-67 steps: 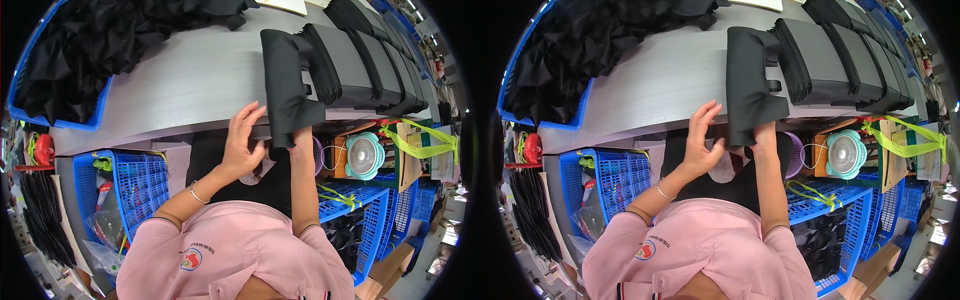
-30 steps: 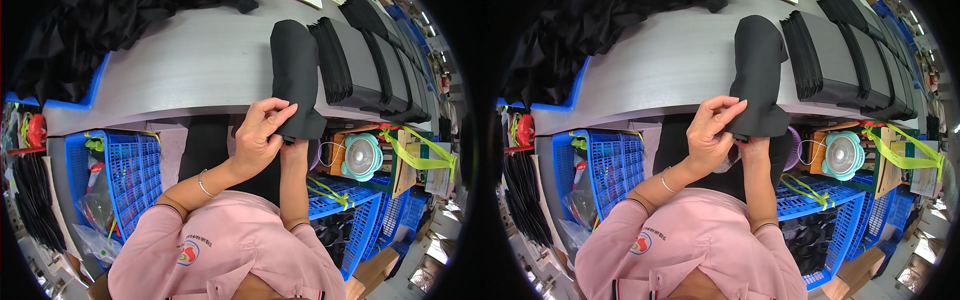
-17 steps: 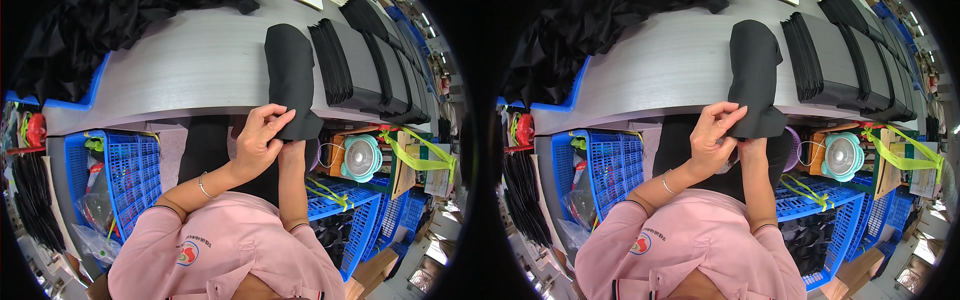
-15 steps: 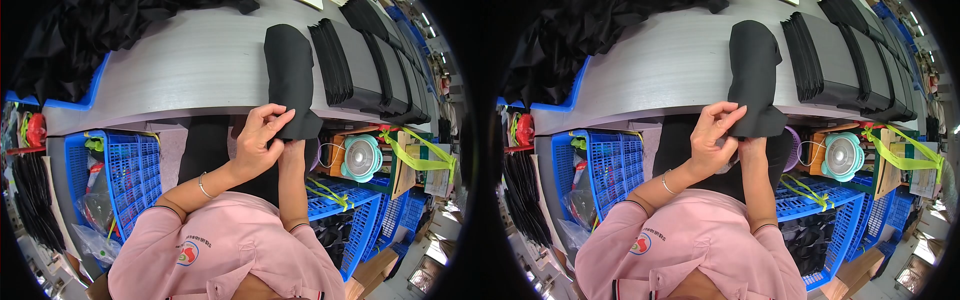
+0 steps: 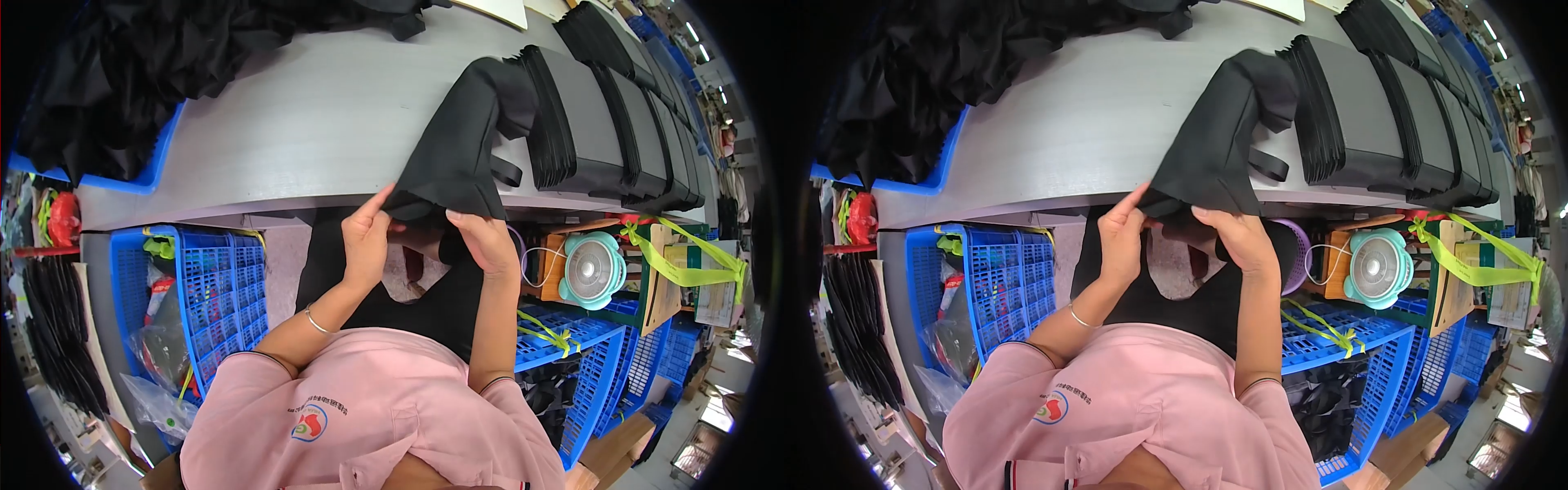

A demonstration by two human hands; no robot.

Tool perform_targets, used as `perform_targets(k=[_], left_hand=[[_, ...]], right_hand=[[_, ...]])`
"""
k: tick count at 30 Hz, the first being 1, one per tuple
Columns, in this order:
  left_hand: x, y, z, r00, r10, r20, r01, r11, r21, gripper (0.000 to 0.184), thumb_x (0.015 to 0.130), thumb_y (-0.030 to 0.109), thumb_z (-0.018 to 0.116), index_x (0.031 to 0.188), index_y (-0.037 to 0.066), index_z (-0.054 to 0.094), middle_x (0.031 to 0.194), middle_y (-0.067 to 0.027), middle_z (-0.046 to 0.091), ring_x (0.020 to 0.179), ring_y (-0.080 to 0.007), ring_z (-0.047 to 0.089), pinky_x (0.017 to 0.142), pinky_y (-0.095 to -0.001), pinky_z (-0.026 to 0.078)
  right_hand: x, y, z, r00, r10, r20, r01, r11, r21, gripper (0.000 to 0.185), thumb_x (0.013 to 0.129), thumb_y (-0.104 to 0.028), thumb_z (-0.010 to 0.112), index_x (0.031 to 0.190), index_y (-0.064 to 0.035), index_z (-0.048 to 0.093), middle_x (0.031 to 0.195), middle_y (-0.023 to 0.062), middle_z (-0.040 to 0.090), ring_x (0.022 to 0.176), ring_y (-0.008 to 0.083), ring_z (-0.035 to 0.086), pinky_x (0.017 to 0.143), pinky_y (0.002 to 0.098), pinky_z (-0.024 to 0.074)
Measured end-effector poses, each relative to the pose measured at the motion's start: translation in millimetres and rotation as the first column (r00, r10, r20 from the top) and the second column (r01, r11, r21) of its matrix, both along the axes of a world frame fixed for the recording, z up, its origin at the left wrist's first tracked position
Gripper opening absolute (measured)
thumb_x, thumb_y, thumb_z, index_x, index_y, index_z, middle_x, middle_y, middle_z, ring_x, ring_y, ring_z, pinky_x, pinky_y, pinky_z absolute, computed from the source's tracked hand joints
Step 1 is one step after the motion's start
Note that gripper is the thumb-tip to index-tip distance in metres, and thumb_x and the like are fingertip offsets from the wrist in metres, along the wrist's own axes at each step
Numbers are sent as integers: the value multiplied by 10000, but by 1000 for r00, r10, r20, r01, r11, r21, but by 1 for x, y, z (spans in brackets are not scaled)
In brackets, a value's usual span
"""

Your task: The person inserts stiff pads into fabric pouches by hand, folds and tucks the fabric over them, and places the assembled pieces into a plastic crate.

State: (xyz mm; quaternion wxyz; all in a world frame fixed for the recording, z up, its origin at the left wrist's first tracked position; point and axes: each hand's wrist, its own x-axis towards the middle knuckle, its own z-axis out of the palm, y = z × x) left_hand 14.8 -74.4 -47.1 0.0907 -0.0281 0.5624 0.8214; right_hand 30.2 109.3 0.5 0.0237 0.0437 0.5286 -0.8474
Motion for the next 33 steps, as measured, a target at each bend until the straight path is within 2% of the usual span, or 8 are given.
perform_targets(k=[2,5,9,13,20,24,29,33], left_hand=[[5,11,-9,994,-11,111,3,997,76,363,949,-1,480,1284,-7,621,1053,-47,709,808,-79,640,724,-239,538],[20,32,-13,991,-65,114,51,991,120,222,949,19,504,1071,-9,687,950,-12,696,748,-62,588,685,-230,488],[24,35,-22,970,-178,168,175,984,33,165,949,24,518,952,-23,677,813,4,650,698,-47,546,614,-240,451],[30,37,-17,919,-274,283,233,958,170,166,953,37,515,1055,-14,637,855,-13,651,737,-64,561,643,-240,459],[17,44,-14,950,-212,228,116,922,370,223,931,57,583,1143,32,649,1069,-33,677,963,-137,635,886,-287,486],[-7,23,-43,847,-464,260,409,880,241,327,932,72,594,1242,-26,554,1080,-66,676,964,-139,643,865,-301,499],[-4,13,9,934,-102,343,-68,890,450,126,936,170,648,875,60,641,921,-8,653,832,-72,614,731,-269,505],[-14,0,-18,960,-12,280,-37,984,172,227,909,256,724,825,70,624,781,0,642,700,-72,633,572,-216,476]], right_hand=[[-5,-4,-21,994,-100,-47,110,823,557,335,818,9,654,1149,-12,609,1047,103,631,976,251,610,916,370,471],[-6,-42,-35,883,-60,-466,448,-190,873,479,708,42,634,1184,16,593,1020,248,622,963,437,607,953,517,445],[-7,-50,-10,995,-97,-9,-7,-158,987,482,717,-19,660,1194,9,596,1057,228,620,1010,440,590,968,514,433],[3,-62,9,839,31,-543,530,-272,803,353,762,-49,640,1113,-8,661,989,195,655,987,419,614,984,552,402],[-19,-50,-28,851,125,-510,525,-218,823,253,879,-166,586,1084,-51,680,1018,180,664,1001,381,619,978,579,390],[-42,-45,-42,983,117,-138,133,50,990,278,931,-246,568,1109,-54,664,1047,202,660,1035,387,600,947,578,381],[-35,-43,-38,950,139,-281,290,-44,956,291,968,-285,516,1072,-67,678,1057,163,667,988,375,609,899,601,365],[-26,-46,-43,955,153,-255,265,-53,963,257,969,-272,515,1093,-109,669,1028,140,668,963,348,621,899,589,370]])
